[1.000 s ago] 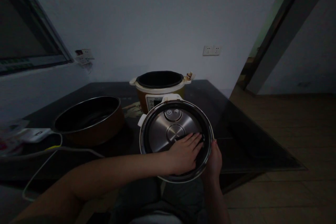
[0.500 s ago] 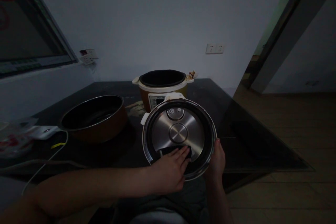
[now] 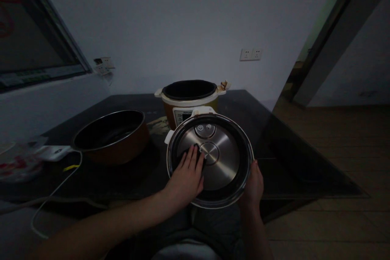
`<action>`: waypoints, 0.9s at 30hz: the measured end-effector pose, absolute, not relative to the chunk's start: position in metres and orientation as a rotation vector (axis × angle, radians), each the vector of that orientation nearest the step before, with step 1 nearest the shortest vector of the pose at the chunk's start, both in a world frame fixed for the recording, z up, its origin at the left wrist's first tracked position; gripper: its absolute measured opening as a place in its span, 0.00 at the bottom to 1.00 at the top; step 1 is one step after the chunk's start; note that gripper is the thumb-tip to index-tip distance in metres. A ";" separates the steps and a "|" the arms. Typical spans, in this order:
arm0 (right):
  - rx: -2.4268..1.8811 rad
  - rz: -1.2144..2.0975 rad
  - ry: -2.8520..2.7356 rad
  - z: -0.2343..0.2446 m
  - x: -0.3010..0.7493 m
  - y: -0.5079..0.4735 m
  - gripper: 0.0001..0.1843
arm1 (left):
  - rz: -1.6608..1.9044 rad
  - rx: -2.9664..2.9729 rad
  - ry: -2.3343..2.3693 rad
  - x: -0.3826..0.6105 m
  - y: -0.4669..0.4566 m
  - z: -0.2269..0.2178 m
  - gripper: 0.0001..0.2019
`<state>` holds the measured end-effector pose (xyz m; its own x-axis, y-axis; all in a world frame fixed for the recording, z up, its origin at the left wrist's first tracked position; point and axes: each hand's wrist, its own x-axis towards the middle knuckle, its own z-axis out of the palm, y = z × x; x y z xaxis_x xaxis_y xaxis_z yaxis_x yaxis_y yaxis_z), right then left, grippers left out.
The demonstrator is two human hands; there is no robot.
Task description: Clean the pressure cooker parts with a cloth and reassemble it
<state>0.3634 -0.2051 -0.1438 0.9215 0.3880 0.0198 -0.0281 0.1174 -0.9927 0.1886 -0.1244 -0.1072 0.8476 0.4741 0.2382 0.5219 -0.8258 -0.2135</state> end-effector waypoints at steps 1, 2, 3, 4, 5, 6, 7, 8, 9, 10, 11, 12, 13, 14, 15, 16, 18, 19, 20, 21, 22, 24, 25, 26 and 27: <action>-1.431 0.299 -0.313 -0.143 0.363 -0.205 0.33 | -0.285 -2.751 -0.786 0.192 -0.119 -0.104 0.32; -1.440 0.282 -0.328 -0.142 0.362 -0.205 0.33 | -0.311 -2.749 -0.812 0.195 -0.113 -0.101 0.32; -1.452 0.266 -0.345 -0.141 0.362 -0.205 0.33 | -0.335 -2.747 -0.838 0.198 -0.108 -0.098 0.33; -1.462 0.256 -0.355 -0.140 0.362 -0.206 0.32 | -0.356 -2.746 -0.866 0.202 -0.103 -0.094 0.33; -1.467 0.255 -0.357 -0.139 0.362 -0.206 0.31 | -0.378 -2.745 -0.894 0.204 -0.098 -0.091 0.33; -1.470 0.262 -0.358 -0.139 0.363 -0.206 0.31 | -0.396 -2.746 -0.921 0.207 -0.095 -0.089 0.33; -1.472 0.271 -0.353 -0.139 0.363 -0.206 0.30 | -0.411 -2.747 -0.943 0.209 -0.092 -0.087 0.33; -1.468 0.281 -0.340 -0.139 0.364 -0.206 0.30 | -0.425 -2.750 -0.957 0.211 -0.090 -0.085 0.32; -1.462 0.290 -0.326 -0.140 0.364 -0.205 0.30 | -0.440 -2.752 -0.965 0.212 -0.090 -0.085 0.32; -1.455 0.300 -0.314 -0.140 0.364 -0.205 0.31 | -0.455 -2.756 -0.966 0.213 -0.090 -0.086 0.32; -1.449 0.308 -0.304 -0.141 0.365 -0.205 0.31 | -0.469 -2.762 -0.963 0.214 -0.092 -0.087 0.31; -1.442 0.313 -0.294 -0.141 0.364 -0.205 0.32 | -0.482 -2.769 -0.958 0.214 -0.096 -0.090 0.31; -1.435 0.321 -0.287 -0.141 0.364 -0.205 0.32 | -0.493 -2.778 -0.952 0.213 -0.100 -0.093 0.31; -1.431 0.328 -0.282 -0.141 0.364 -0.205 0.31 | -0.496 -2.791 -0.941 0.212 -0.106 -0.096 0.31; -1.425 0.334 -0.279 -0.140 0.363 -0.205 0.31 | -0.494 -2.804 -0.930 0.211 -0.112 -0.100 0.31; -1.414 0.340 -0.277 -0.139 0.362 -0.205 0.30 | -0.487 -2.815 -0.921 0.209 -0.119 -0.103 0.31; -1.390 0.349 -0.284 -0.138 0.362 -0.205 0.30 | -0.462 -2.833 -0.904 0.203 -0.130 -0.109 0.32; -1.384 0.353 -0.289 -0.138 0.362 -0.205 0.30 | -0.445 -2.842 -0.896 0.201 -0.134 -0.111 0.33; -1.380 0.356 -0.287 -0.138 0.362 -0.206 0.30 | -0.428 -2.851 -0.890 0.198 -0.138 -0.112 0.33; -1.379 0.360 -0.283 -0.138 0.362 -0.206 0.30 | -0.410 -2.858 -0.883 0.196 -0.140 -0.112 0.33; -1.383 0.360 -0.280 -0.138 0.362 -0.206 0.30 | -0.391 -2.864 -0.877 0.195 -0.142 -0.113 0.33; -1.394 0.352 -0.293 -0.140 0.362 -0.206 0.31 | -0.353 -2.862 -0.883 0.194 -0.145 -0.113 0.33; -1.396 0.343 -0.298 -0.140 0.362 -0.206 0.31 | -0.332 -2.859 -0.891 0.194 -0.147 -0.113 0.33; -1.396 0.338 -0.298 -0.140 0.362 -0.206 0.31 | -0.306 -2.859 -0.896 0.194 -0.150 -0.114 0.33; -1.392 0.339 -0.290 -0.140 0.362 -0.206 0.31 | -0.279 -2.867 -0.892 0.194 -0.153 -0.116 0.32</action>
<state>0.3616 -0.2056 -0.1403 0.9168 0.3993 0.0003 -0.0623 0.1436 -0.9877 0.1938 -0.1531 -0.1161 0.8086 0.5487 0.2124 0.5719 -0.8178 -0.0645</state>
